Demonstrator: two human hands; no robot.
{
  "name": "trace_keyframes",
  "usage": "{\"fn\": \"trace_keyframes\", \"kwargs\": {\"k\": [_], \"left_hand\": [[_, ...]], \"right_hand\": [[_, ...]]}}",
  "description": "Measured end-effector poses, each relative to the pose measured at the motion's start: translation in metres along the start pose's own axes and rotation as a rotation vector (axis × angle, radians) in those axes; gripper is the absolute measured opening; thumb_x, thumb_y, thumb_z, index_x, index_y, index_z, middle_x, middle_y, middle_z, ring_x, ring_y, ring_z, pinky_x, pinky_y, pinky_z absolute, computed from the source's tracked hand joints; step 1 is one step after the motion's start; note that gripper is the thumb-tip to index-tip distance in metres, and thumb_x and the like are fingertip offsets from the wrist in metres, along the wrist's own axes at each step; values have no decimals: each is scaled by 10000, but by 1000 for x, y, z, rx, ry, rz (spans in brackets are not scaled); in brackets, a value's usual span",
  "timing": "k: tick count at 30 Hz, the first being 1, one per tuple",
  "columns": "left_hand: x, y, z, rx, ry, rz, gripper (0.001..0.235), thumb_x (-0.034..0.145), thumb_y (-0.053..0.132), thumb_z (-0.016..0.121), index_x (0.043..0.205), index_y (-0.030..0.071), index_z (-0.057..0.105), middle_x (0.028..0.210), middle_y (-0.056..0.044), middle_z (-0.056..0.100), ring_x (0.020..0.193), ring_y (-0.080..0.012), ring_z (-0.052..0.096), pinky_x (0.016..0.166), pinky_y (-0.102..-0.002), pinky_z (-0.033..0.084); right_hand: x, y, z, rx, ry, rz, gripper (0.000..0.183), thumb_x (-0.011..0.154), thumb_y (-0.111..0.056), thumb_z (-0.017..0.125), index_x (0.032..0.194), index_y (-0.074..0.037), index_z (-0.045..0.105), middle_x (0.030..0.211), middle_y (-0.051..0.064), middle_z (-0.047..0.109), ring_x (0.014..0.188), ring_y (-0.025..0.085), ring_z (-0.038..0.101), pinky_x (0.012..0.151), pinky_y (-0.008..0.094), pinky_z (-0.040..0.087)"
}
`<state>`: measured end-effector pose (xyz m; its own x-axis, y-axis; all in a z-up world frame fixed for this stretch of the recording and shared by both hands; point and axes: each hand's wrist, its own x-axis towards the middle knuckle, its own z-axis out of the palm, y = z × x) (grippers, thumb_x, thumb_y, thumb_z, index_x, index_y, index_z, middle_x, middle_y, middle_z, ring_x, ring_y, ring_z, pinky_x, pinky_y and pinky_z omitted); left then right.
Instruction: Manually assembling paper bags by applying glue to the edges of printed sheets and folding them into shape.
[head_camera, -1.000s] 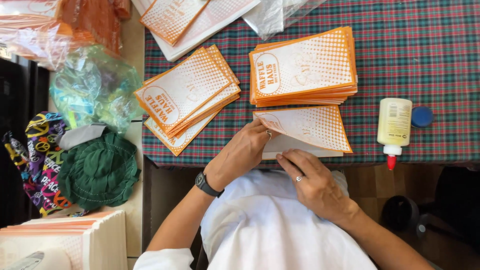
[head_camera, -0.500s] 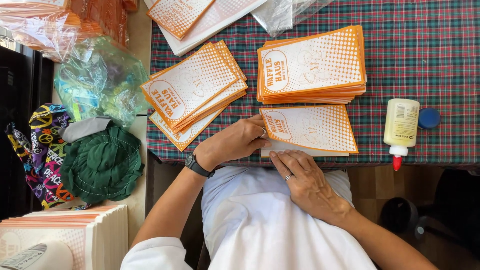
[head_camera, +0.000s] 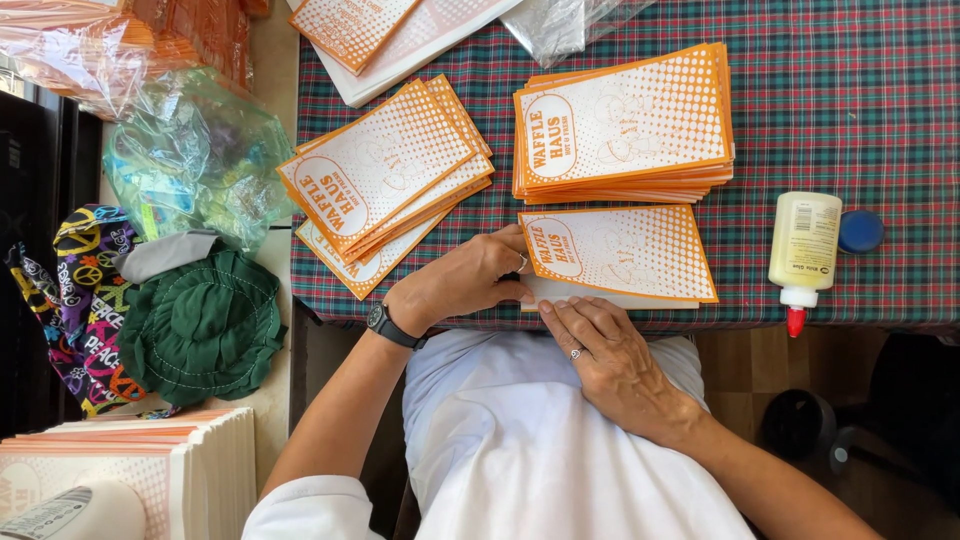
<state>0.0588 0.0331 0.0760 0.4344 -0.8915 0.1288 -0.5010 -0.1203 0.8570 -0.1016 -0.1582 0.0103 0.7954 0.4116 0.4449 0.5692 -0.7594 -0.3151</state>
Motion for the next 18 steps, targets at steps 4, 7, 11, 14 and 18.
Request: {"fn": "trace_keyframes", "kwargs": {"k": [4,7,11,14,18], "left_hand": [[2,4,-3,7,-1,-6,239,833,74,822,759,-112,691,740,-72,538,870,-261,557,783,-368,545],[0,-1,0,6,-3,-9,244,819,72,835,771,-122,695,754,-83,548,879,-268,561,782,-377,549],[0,-3,2,-6,5,-15,256,807,76,848,799,-134,702,763,-88,554,894,-276,563,804,-380,550],[-1,-9,6,-12,10,-26,279,789,96,867,815,-136,713,762,-79,546,906,-270,563,828,-380,547],[-2,-12,8,-14,17,-28,326,758,141,901,832,-125,728,786,-74,560,925,-265,566,853,-377,548]], "right_hand": [[1,-1,-1,3,2,4,410,1025,22,460,1407,2,609,1214,126,639,1198,289,600,1117,472,456],[3,-2,-3,53,17,15,405,1020,36,478,1401,9,612,1188,128,643,1160,282,615,1121,481,460],[4,-1,-4,5,22,-11,393,1019,27,485,1386,6,622,1201,123,646,1175,280,611,1111,469,468],[7,-2,-4,-5,33,-23,377,1020,25,490,1369,13,631,1189,122,648,1167,280,615,1101,466,477],[7,-2,-5,-5,39,-26,372,1024,14,490,1367,11,634,1179,118,644,1167,277,613,1102,462,476]]}}
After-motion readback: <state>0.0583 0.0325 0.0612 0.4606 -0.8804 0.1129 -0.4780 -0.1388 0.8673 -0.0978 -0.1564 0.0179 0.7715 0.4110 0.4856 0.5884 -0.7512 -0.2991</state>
